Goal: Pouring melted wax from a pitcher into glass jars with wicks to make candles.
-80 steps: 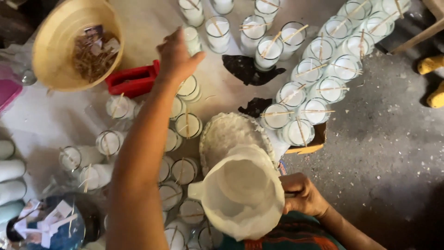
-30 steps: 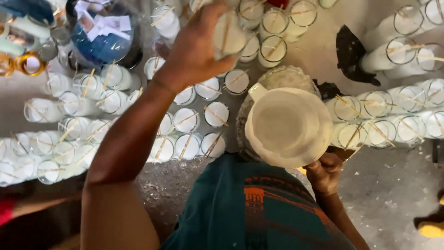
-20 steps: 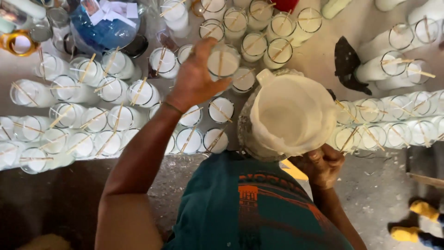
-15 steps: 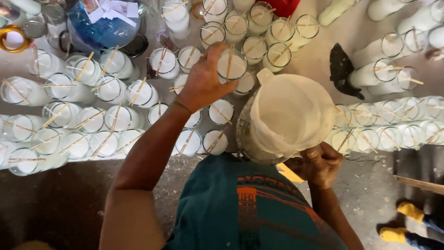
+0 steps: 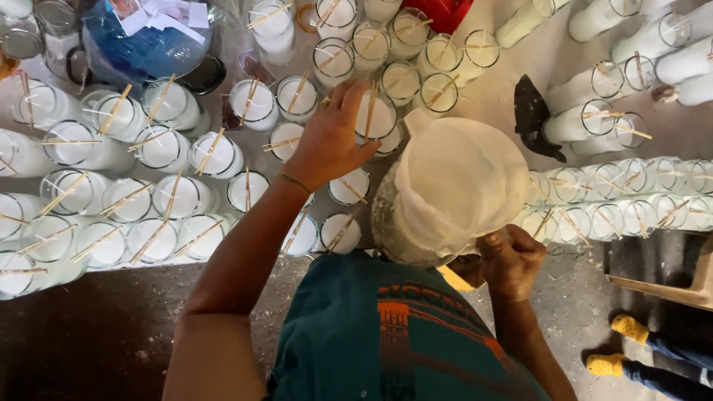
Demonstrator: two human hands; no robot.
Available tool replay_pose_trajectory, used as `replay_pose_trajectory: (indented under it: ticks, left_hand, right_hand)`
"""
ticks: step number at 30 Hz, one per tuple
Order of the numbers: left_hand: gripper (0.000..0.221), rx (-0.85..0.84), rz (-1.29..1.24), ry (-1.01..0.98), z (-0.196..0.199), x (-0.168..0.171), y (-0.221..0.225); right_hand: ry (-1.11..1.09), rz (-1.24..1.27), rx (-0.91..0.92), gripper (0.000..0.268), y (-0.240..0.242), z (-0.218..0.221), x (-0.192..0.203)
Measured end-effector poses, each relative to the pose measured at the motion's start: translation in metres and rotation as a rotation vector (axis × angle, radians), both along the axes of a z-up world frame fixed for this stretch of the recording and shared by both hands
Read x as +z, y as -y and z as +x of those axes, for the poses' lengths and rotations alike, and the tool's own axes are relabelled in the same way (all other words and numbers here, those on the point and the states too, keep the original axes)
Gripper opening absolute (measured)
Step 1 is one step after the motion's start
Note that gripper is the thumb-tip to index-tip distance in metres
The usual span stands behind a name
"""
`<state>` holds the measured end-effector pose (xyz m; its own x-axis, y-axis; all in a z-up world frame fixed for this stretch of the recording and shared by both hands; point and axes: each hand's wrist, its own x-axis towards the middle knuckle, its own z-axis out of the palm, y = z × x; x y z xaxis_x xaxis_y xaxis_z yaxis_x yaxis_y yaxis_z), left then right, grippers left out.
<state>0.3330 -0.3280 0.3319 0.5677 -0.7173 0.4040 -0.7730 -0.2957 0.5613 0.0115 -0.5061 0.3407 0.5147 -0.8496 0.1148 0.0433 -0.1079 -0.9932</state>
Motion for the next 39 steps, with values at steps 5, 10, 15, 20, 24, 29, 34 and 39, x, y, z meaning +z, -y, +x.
replay_pose_trajectory:
  ticks: [5, 10, 15, 20, 24, 29, 34, 39]
  left_hand:
    - [0.096, 0.004, 0.035, -0.064, -0.004, 0.002, -0.005]
    - [0.102, 0.038, 0.025, -0.126, -0.010, 0.003, -0.010]
    - [0.098, 0.025, 0.130, -0.313, -0.013, 0.014, -0.027]
    - [0.091, 0.133, -0.057, -0.196, -0.029, 0.012, -0.057]
    - [0.083, 0.177, -0.092, -0.199, -0.045, 0.015, -0.082]
    - [0.069, 0.234, -0.158, -0.142, -0.059, 0.023, -0.111]
    - [0.069, 0.270, -0.183, -0.186, -0.070, -0.004, -0.132]
    - [0.065, 0.313, -0.167, -0.197, -0.075, -0.017, -0.141]
  right_hand:
    - [-0.140, -0.052, 0.068, 0.035, 0.002, 0.005, 0.018]
    - [-0.249, -0.148, 0.157, 0.035, 0.015, 0.015, 0.058]
    - [-0.506, -0.234, 0.258, 0.037, 0.021, 0.032, 0.125]
    - [-0.634, -0.258, 0.330, 0.042, 0.032, 0.048, 0.158]
    - [-0.701, -0.284, 0.355, 0.039, 0.043, 0.057, 0.168]
    - [-0.701, -0.416, 0.443, 0.046, 0.051, 0.069, 0.182]
    - [-0.753, -0.430, 0.456, 0.048, 0.052, 0.079, 0.192]
    - [-0.741, -0.411, 0.455, 0.042, 0.058, 0.081, 0.190]
